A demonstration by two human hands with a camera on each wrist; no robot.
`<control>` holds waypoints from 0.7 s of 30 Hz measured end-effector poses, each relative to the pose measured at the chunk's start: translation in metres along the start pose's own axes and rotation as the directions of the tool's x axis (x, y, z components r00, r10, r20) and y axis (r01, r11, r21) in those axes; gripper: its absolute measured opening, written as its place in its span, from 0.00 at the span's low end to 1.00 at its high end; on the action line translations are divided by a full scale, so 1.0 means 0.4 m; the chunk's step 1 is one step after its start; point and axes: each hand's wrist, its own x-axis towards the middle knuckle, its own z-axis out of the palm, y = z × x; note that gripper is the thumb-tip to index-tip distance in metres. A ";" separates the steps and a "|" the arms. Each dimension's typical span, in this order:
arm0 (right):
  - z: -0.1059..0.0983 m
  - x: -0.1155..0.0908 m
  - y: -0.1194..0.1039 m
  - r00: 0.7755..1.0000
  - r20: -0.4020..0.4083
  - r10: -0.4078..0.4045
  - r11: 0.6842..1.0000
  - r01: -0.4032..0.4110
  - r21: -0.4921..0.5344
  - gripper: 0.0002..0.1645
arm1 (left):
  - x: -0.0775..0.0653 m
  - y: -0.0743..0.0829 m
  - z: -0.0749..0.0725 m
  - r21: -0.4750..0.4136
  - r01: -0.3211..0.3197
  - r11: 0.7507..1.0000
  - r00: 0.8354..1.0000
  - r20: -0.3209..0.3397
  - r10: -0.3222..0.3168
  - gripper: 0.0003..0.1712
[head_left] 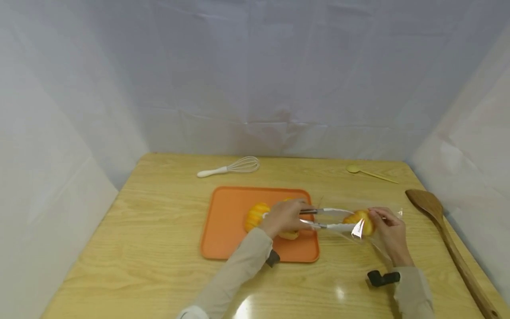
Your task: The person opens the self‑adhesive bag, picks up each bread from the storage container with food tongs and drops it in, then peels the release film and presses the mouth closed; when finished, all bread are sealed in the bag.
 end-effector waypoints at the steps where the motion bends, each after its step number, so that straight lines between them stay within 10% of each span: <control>1: -0.001 0.000 -0.001 1.000 -0.009 0.000 1.000 0.000 -0.014 0.17 | -0.001 -0.002 0.000 -0.013 0.008 1.000 1.000 -0.003 -0.008 0.31; 11: 0.009 0.003 -0.001 0.996 -0.080 0.050 0.998 -0.046 0.043 0.18 | 0.009 -0.002 -0.003 -0.019 0.022 1.000 1.000 0.010 -0.021 0.32; 21: 0.024 0.011 -0.002 0.995 -0.038 -0.095 0.987 0.099 0.123 0.17 | 0.022 0.018 -0.006 0.051 0.004 0.999 1.000 0.023 -0.005 0.33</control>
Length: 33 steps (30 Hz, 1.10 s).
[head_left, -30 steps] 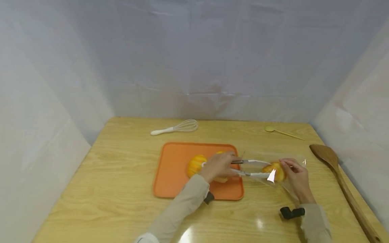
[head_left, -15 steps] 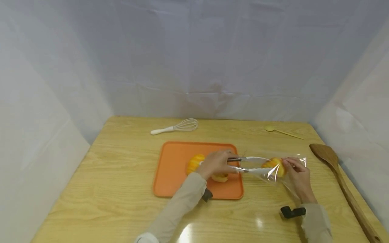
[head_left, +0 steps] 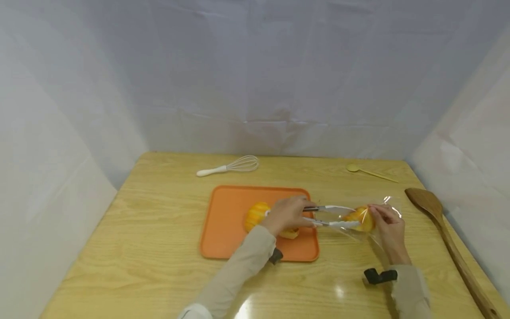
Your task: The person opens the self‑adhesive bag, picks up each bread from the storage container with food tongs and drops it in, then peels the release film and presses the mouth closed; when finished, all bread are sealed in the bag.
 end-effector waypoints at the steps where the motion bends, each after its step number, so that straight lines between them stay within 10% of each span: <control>1: 0.003 0.001 -0.002 1.000 0.002 0.004 1.000 -0.004 0.000 0.17 | 0.001 0.001 0.000 0.002 -0.005 1.000 1.000 -0.001 0.005 0.32; 9: 0.021 -0.006 -0.005 0.992 -0.040 0.117 0.993 -0.118 -0.016 0.17 | 0.010 0.008 0.000 0.044 -0.033 0.998 0.999 -0.002 0.033 0.31; 21: -0.017 -0.005 0.023 0.997 0.050 0.060 0.996 -0.057 -0.072 0.13 | 0.008 0.014 0.009 0.123 -0.012 0.992 0.999 0.036 0.007 0.39; 33: -0.036 -0.007 0.007 0.992 -0.011 0.126 0.978 -0.126 -0.164 0.15 | -0.098 -0.017 -0.053 -0.003 0.041 0.999 0.999 -0.023 -0.041 0.42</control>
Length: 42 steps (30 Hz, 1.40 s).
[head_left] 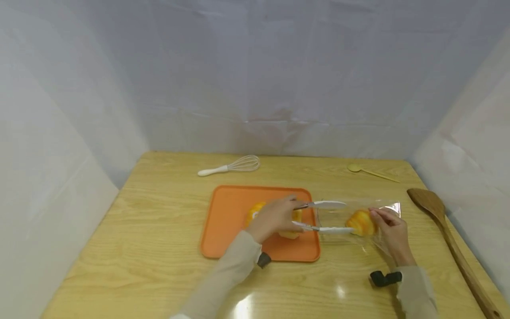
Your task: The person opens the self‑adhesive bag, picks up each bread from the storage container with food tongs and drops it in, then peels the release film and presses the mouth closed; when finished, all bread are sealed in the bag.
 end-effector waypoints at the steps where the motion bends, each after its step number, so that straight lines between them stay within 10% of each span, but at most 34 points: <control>1: 0.000 -0.001 0.000 1.000 -0.003 -0.005 1.000 0.005 0.002 0.15 | -0.016 -0.011 -0.004 -0.029 0.000 1.000 1.000 -0.012 -0.001 0.42; 9: -0.003 0.000 0.003 0.999 0.013 -0.050 0.987 0.051 -0.151 0.14 | -0.156 -0.121 -0.033 -0.237 0.074 0.969 0.989 -0.108 -0.102 0.43; 22: 0.027 -0.017 -0.073 0.995 0.085 -0.057 0.902 0.087 -0.423 0.07 | -0.362 -0.287 -0.036 -0.238 0.265 0.935 0.933 -0.184 -0.311 0.45; 42: -0.006 0.000 0.017 0.998 0.048 -0.051 0.934 0.064 -0.352 0.10 | -0.456 -0.352 -0.013 -0.229 0.363 0.903 0.885 -0.218 -0.411 0.45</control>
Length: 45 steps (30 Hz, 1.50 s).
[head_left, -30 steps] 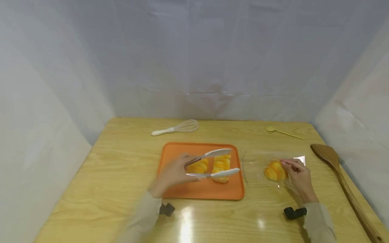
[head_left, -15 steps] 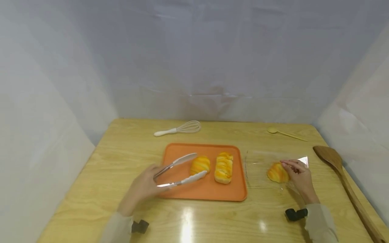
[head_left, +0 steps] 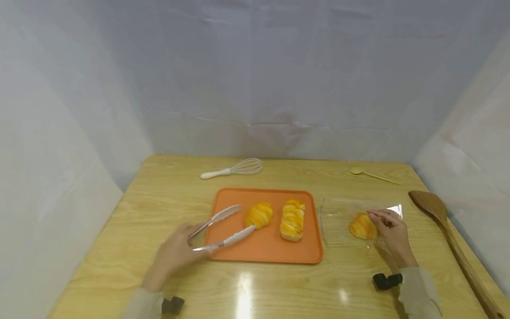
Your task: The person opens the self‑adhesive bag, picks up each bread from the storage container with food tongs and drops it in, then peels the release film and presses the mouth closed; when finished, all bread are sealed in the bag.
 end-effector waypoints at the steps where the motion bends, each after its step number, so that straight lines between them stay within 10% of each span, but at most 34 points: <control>1: 0.001 0.000 0.001 1.000 -0.001 0.004 1.000 -0.004 -0.007 0.09 | -0.001 -0.005 -0.002 -0.001 0.003 1.000 1.000 -0.006 -0.003 0.45; 45: 0.008 -0.009 -0.016 1.000 0.002 0.019 1.000 -0.019 0.008 0.08 | -0.001 -0.008 0.015 0.050 -0.074 0.996 0.996 -0.052 0.076 0.36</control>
